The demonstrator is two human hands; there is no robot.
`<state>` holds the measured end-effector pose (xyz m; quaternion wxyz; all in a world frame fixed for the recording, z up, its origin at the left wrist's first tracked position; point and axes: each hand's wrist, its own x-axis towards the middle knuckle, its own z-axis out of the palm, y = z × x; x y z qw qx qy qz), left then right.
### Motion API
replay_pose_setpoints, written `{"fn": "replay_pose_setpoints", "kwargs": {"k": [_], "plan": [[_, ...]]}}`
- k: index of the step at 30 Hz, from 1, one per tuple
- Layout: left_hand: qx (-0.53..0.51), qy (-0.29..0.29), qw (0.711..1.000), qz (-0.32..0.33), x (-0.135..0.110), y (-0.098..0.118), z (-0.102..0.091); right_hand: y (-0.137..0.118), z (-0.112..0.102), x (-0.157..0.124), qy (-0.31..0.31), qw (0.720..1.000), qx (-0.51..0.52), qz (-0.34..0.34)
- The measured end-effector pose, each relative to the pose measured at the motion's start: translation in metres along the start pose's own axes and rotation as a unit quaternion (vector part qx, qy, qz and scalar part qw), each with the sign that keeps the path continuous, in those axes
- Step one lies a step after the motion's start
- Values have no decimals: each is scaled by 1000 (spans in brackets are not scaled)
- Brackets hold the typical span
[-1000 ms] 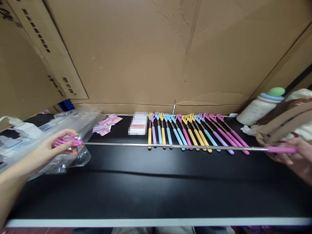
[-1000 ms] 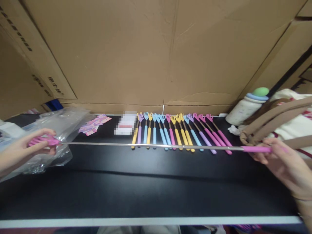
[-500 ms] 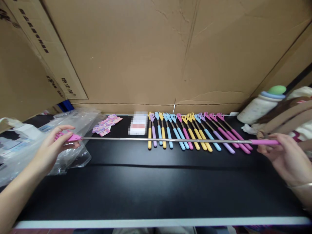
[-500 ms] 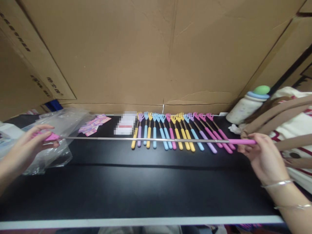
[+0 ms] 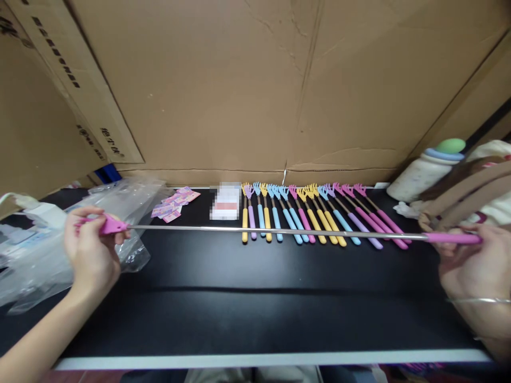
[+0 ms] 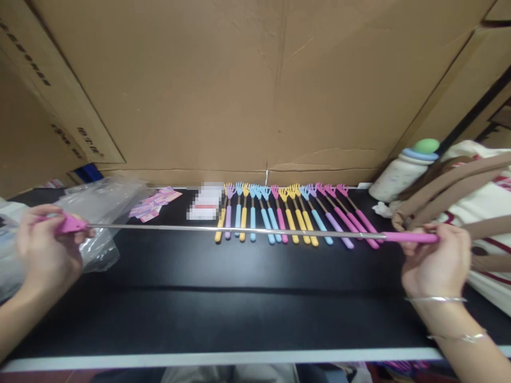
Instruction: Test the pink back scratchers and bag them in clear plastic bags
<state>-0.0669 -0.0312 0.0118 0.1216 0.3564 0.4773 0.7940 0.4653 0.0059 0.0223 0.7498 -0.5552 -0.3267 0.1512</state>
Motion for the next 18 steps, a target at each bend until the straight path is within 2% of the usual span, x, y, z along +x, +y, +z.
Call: {"fn": "replay_pose_setpoints", "kwargs": {"k": [2,4,6,7,10,12,15,18], "plan": [[-1,-52,999,-6,-15,0,6,-2,7,-15,-22,999,15,-21],[12,-110,994,-24,-32,0,12,-5,16,-36,-77,996,27,-42],[32,-191,979,-60,-48,2,18,-8,26,-59,-164,985,13,-51],[22,-211,975,-68,-55,3,20,-9,29,-69,-193,980,26,-39],[14,-229,972,-46,-73,7,26,-9,35,-92,-220,974,36,-36],[25,-256,966,-32,-81,9,29,-7,34,-100,-264,964,11,-38],[42,-319,946,-36,-90,11,32,-3,32,-107,-326,944,-9,-46],[54,-344,937,-38,-91,10,33,0,31,-108,-349,935,-13,-59]]}}
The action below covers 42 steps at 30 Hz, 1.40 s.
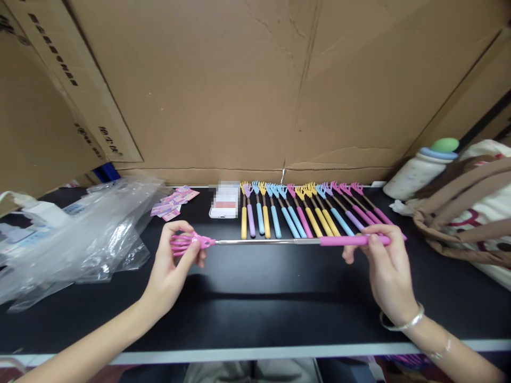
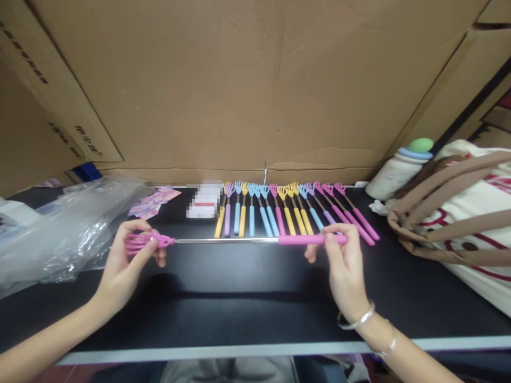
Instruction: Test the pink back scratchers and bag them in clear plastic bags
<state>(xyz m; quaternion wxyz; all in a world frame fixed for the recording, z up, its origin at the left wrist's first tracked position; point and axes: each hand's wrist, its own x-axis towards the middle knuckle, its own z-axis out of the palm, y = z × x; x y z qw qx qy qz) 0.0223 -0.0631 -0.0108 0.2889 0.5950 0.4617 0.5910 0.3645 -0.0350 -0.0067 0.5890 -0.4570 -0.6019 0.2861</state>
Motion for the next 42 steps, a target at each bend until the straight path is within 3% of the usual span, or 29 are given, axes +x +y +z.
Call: {"fn": "replay_pose_setpoints", "kwargs": {"k": [5,10,15,21,26,32,36,42], "plan": [[28,-37,999,-13,-4,-2,-2,-2,3,-2,-68,997,-42,-7],[108,-187,976,-12,-11,4,10,-9,18,-9,-237,963,-120,-43],[113,-191,975,-17,-8,7,14,-10,23,-10,-297,946,-129,-27],[122,-212,969,-32,-4,2,11,-4,21,-6,-306,937,-166,-41],[172,-236,955,-51,7,2,10,-1,21,2,-284,929,-211,-109],[271,-236,933,-8,41,1,5,-11,15,20,-248,876,-342,-232],[196,-251,948,1,59,0,4,-20,15,40,-255,848,-383,-261],[-19,-242,963,-117,66,-10,11,-15,26,58,-306,879,-314,-189]]}}
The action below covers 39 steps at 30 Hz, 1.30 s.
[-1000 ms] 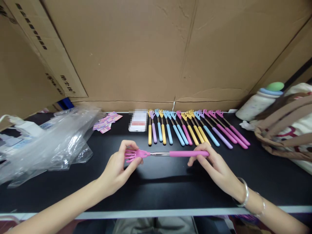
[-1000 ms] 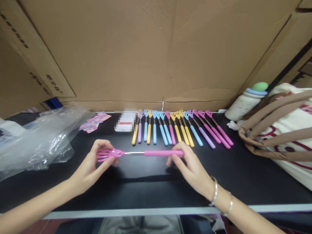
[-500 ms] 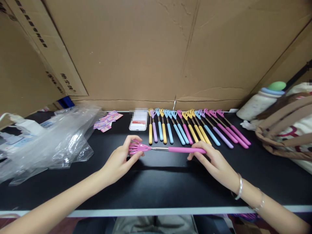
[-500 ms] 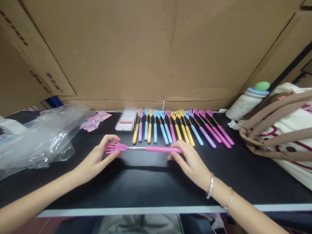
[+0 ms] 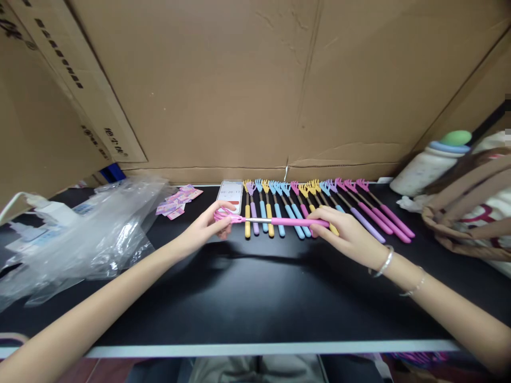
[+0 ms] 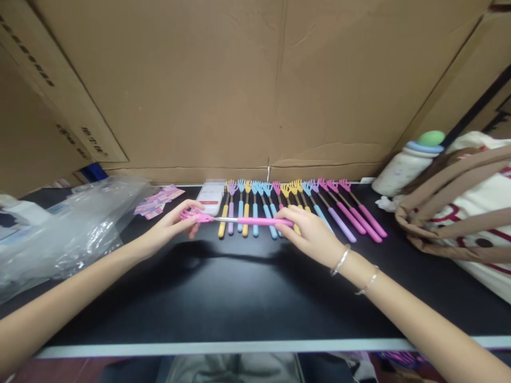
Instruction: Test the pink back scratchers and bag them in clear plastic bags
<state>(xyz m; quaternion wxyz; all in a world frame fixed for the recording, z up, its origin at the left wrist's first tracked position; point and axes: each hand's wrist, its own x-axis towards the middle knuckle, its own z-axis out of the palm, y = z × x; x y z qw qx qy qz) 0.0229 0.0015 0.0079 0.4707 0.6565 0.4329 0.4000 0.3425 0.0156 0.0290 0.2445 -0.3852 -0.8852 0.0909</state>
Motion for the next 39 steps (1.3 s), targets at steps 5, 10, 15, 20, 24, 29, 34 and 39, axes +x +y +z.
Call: {"fn": "replay_pose_setpoints", "kwargs": {"k": [5,10,15,20,24,29,34,39], "plan": [[-93,-11,994,-61,1,-13,3,4,14,0,11,998,65,10],[-83,-21,993,-75,-2,-22,3,5,21,-4,-12,994,106,33],[-68,-11,995,-74,-6,-22,3,2,23,-8,-25,992,119,40],[-44,-11,996,-75,-11,-13,6,-1,22,-8,-17,994,102,25],[-33,-1,996,-85,-12,-7,9,-2,22,-9,-15,995,96,23],[-27,-5,996,-85,-12,-9,9,-1,23,-11,-19,996,90,20],[-13,-12,999,-50,-12,-18,7,2,22,-11,-27,996,79,22],[28,-20,999,-37,-14,-20,5,3,22,-11,-27,997,63,22]]}}
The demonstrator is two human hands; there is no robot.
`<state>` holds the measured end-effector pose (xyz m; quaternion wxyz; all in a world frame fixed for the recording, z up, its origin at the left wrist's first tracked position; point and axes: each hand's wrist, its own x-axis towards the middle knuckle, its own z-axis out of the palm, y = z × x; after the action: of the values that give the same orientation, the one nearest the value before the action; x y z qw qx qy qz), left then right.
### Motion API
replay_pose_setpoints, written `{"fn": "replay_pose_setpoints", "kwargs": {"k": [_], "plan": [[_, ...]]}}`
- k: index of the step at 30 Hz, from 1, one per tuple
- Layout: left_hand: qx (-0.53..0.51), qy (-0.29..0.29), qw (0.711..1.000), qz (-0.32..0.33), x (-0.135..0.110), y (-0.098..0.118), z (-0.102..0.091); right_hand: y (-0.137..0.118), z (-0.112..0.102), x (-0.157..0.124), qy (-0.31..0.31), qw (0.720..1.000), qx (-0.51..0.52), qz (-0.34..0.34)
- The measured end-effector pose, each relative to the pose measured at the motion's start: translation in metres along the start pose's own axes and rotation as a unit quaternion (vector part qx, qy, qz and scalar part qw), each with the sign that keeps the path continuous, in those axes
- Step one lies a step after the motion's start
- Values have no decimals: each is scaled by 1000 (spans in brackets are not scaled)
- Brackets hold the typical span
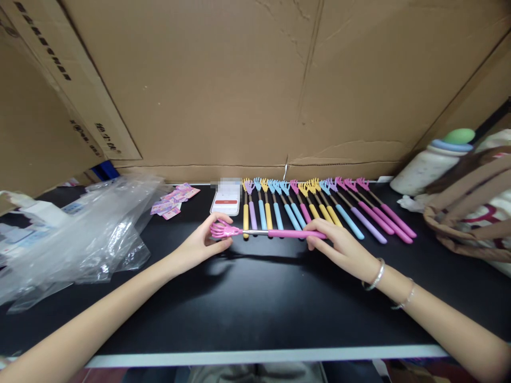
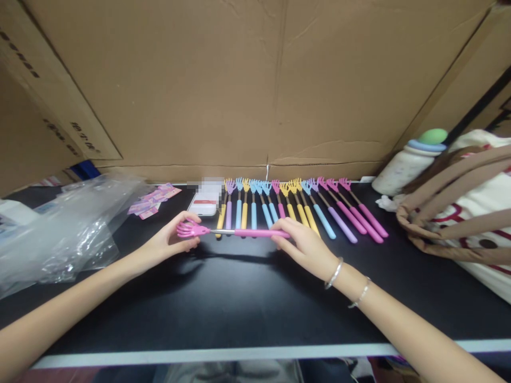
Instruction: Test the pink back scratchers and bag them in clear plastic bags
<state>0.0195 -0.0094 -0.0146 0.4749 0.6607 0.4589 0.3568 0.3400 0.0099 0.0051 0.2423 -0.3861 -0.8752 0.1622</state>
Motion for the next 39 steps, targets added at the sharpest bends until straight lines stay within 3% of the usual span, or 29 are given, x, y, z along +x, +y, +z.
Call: {"fn": "replay_pose_setpoints", "kwargs": {"k": [7,16,39], "plan": [[32,7,999,23,-1,1,0,3,1,0,-3,1000,-4,-4],[-14,-12,1000,3,-1,0,1,1,0,-1,-7,1000,-7,-2],[-13,-21,1000,10,-2,1,0,1,-1,-1,-7,1000,-25,-5]]}}
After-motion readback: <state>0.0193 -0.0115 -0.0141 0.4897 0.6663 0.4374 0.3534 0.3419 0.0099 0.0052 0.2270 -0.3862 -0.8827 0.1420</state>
